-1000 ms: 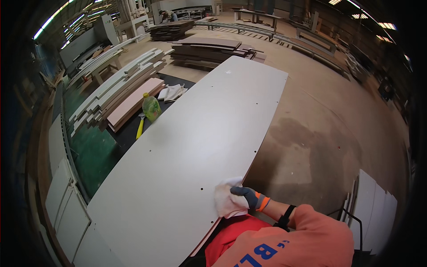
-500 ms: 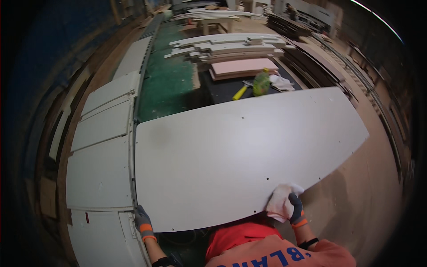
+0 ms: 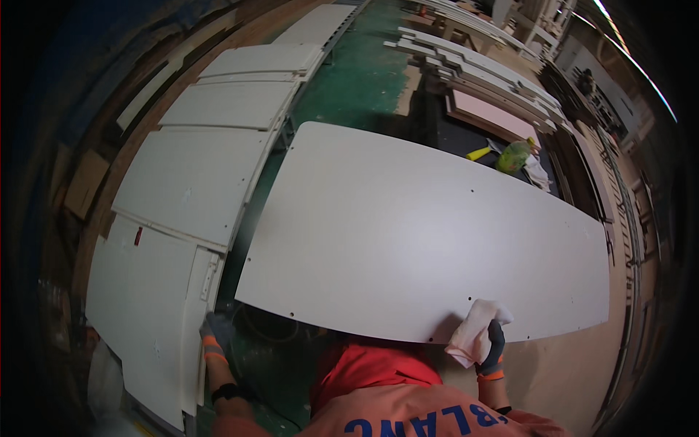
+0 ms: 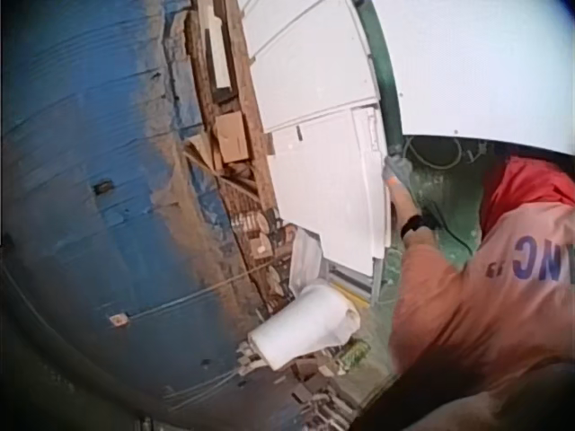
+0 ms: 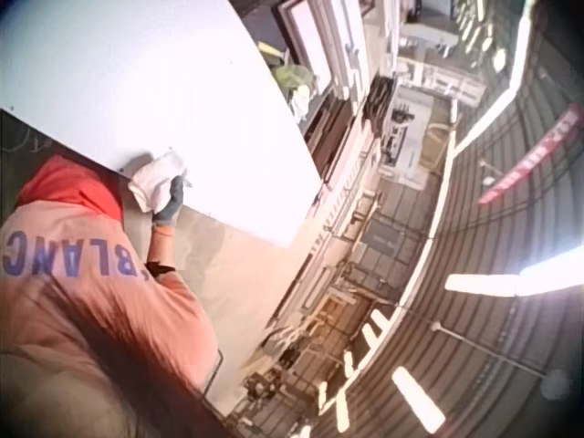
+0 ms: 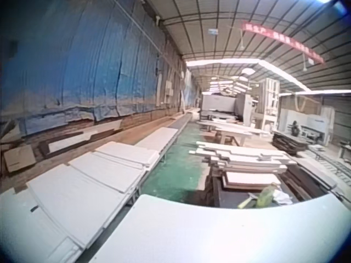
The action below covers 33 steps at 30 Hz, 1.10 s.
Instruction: Cleaning wooden boards with a cloth and liquid, scraping off old labels, and applying new labels in a manufacturing environment.
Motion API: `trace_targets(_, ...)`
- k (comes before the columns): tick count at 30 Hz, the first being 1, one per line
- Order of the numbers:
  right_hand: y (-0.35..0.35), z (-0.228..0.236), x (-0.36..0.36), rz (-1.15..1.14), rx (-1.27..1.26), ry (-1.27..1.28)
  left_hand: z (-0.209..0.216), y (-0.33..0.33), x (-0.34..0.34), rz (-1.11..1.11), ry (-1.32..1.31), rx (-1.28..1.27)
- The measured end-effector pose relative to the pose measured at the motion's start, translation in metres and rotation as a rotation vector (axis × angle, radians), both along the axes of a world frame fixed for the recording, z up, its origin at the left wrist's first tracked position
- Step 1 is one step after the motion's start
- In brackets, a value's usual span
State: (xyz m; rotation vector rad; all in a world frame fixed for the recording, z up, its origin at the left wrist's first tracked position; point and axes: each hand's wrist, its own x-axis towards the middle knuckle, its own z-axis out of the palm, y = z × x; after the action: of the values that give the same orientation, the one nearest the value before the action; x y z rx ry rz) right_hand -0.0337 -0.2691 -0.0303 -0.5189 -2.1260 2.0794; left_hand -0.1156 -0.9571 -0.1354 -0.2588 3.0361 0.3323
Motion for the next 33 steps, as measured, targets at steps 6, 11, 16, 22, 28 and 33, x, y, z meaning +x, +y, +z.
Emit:
trace_targets(6, -0.046, 0.036, -0.080, 0.154, -0.545, -0.078, -0.075, 0.046, 0.215, 1.330, 0.016, 1.431)
trace_targets(11, -0.084, 0.041, -0.123, 0.441, -0.384, -0.106, -0.095, 0.101, 0.276, 1.531, 0.054, 1.765)
trace_targets(16, -0.126, 0.030, -0.158, 0.557, -0.959, -0.485, -0.069, 0.086, 0.218, 1.159, 0.230, 2.240)
trace_targets(22, -0.216, 0.059, -0.168, 1.112, -0.305, -0.439, 0.098, 0.156, 0.092, 0.508, 0.024, 1.987)
trace_targets(28, -0.269, 0.043, -0.153, 1.604, -0.495, -0.501, 0.158, 0.247, 0.068, 0.165, 0.028, 1.750)
trace_targets(33, -0.264, 0.064, -0.161, 1.657, -0.313, -0.608, 0.153, 0.267, 0.090, 0.354, 0.305, 1.585)
